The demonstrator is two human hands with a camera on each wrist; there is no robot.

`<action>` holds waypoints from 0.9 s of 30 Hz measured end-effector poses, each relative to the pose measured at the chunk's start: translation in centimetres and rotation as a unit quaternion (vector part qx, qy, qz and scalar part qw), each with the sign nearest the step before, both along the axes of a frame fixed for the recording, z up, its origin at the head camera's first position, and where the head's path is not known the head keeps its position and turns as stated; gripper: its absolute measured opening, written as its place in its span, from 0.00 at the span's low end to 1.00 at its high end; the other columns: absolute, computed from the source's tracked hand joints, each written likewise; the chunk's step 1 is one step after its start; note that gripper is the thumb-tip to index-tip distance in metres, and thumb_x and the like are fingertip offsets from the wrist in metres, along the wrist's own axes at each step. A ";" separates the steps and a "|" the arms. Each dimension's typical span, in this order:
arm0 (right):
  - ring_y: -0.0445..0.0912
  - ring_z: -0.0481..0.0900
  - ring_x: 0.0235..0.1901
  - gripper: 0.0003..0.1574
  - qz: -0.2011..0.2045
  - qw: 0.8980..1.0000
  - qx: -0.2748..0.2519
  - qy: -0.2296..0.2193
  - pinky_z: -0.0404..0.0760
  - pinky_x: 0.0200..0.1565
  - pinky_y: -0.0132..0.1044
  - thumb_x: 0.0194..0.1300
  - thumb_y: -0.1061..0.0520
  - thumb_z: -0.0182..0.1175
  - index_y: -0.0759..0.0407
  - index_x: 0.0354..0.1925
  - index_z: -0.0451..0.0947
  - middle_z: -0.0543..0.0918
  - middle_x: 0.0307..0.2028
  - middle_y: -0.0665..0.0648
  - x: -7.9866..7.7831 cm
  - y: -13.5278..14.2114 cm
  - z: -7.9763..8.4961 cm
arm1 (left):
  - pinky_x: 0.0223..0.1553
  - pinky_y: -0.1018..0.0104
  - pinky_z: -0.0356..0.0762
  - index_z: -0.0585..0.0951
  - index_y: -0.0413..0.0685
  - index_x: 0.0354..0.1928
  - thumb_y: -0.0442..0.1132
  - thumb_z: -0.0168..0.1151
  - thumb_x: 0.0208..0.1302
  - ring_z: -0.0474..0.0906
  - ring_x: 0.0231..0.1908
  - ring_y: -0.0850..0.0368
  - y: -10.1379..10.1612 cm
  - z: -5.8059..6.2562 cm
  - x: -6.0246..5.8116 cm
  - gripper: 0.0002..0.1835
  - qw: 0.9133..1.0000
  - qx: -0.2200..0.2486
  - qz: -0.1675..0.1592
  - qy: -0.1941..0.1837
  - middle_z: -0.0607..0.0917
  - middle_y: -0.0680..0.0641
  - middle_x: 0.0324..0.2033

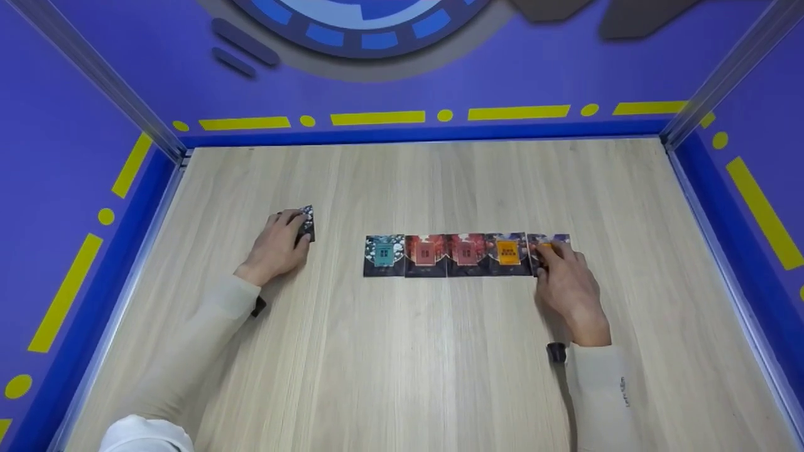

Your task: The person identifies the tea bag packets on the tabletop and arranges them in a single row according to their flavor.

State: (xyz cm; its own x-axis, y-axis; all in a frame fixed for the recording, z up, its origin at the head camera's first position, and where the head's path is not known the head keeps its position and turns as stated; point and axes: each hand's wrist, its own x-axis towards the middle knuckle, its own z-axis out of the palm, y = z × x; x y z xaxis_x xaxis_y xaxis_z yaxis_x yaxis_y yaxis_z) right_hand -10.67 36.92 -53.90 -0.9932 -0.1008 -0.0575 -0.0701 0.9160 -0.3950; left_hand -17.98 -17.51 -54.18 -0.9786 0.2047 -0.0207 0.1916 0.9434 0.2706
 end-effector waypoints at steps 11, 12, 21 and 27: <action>0.78 0.62 0.68 0.34 -0.001 1.000 -0.006 -0.013 0.68 0.64 0.77 0.77 0.61 0.55 0.68 0.77 0.65 0.61 0.74 0.79 0.0 0.1 0.0 | 0.74 0.41 0.69 0.73 0.34 0.74 0.44 0.54 0.81 0.67 0.74 0.31 1.3 0.0 1.8 0.28 0.999 0.012 -0.036 0.009 0.72 0.34 0.74; 0.78 0.62 0.69 0.34 0.001 1.000 -0.008 -0.013 0.68 0.64 0.77 0.77 0.61 0.55 0.68 0.77 0.65 0.61 0.74 0.79 0.0 0.1 0.0 | 0.74 0.41 0.70 0.73 0.34 0.74 0.44 0.53 0.81 0.67 0.74 0.31 1.4 0.1 1.9 0.28 0.999 0.012 -0.039 0.009 0.72 0.34 0.74; 0.78 0.62 0.68 0.35 0.004 1.000 -0.012 -0.016 0.68 0.63 0.77 0.77 0.61 0.55 0.68 0.77 0.65 0.60 0.75 0.79 0.1 0.0 0.2 | 0.72 0.42 0.73 0.73 0.35 0.74 0.45 0.53 0.82 0.67 0.74 0.34 2.9 0.1 2.7 0.28 0.998 0.011 -0.055 0.009 0.71 0.35 0.75; 0.79 0.62 0.68 0.35 0.002 1.000 -0.009 -0.019 0.67 0.64 0.77 0.78 0.60 0.55 0.68 0.78 0.64 0.60 0.75 0.80 0.1 0.2 0.2 | 0.72 0.42 0.73 0.73 0.36 0.75 0.46 0.53 0.82 0.66 0.75 0.34 3.9 0.1 3.2 0.28 0.998 0.000 -0.063 0.006 0.71 0.36 0.76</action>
State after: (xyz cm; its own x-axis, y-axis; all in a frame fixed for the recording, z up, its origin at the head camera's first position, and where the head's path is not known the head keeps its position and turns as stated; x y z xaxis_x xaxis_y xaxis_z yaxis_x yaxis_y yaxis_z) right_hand -10.59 37.08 -53.68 -0.9900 -0.1065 -0.0925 -0.0590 0.9082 -0.4144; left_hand -14.81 -13.59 -54.12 -0.9456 0.3253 -0.0099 0.3110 0.9122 0.2669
